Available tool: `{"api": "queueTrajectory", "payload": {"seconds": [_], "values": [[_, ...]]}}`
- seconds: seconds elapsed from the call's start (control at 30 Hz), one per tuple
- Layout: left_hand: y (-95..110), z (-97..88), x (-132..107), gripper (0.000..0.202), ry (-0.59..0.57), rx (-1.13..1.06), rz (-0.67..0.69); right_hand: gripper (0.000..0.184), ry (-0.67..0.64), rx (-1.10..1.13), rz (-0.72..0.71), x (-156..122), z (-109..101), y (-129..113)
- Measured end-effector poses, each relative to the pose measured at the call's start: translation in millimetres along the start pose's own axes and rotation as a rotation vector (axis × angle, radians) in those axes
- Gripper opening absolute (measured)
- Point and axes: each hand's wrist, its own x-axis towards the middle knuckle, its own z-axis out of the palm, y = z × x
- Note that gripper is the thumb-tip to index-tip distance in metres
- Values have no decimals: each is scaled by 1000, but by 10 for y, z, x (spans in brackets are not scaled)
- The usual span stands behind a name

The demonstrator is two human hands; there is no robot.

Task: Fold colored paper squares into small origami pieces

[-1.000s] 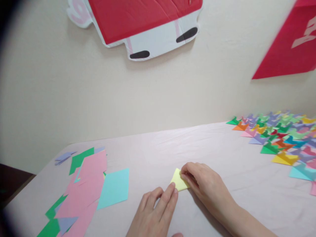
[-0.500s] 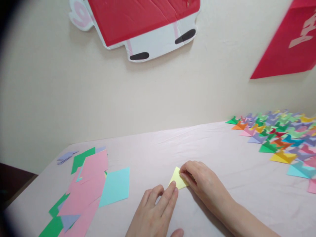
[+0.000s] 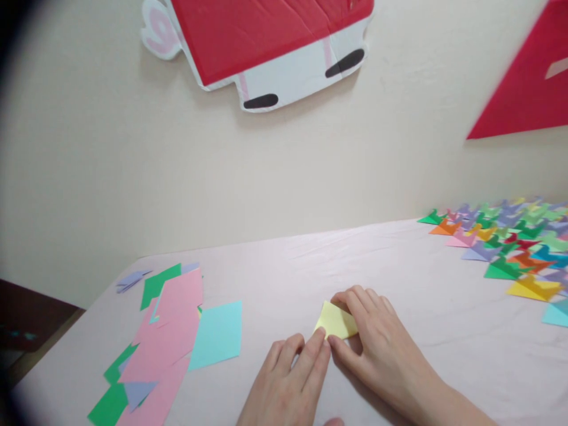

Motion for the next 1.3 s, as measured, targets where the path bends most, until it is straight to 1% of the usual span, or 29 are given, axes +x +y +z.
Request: {"api": "queueTrajectory", "payload": {"seconds": [0.13,0.23,0.3,0.43,0.63,0.83,0.93,1.0,1.03,1.07,1.13,1.2,1.3], "values": [[4,9,-16,75,-13,-3,-12,31,11,3,10,-4,8,18],[-2,10,-26,75,-64,-25,0,32,-1,26,18,10,-8,21],[-12,4,-30,73,-78,-36,9,33,-17,50,32,21,-26,28],[-28,-1,-35,69,-34,-23,10,35,-34,90,70,27,-64,86],[-39,30,-51,70,-27,-17,13,41,-37,153,135,34,-133,209],[-43,3,-21,64,75,-38,-21,50,-123,311,143,81,-283,383],[-47,29,-23,65,102,-31,-13,53,-151,408,159,92,-315,439],[-55,60,-21,64,123,-19,1,49,-131,471,175,83,-293,398],[-60,73,-14,62,138,-16,5,44,-112,485,178,75,-269,351],[-67,81,-1,61,151,-16,7,39,-90,471,174,64,-238,291],[-82,82,37,62,143,-30,15,26,-66,357,113,44,-170,158],[-97,66,77,67,103,-49,29,24,-54,272,40,32,-118,50],[-118,29,111,66,103,-41,48,26,-64,239,24,35,-100,-10]]}}
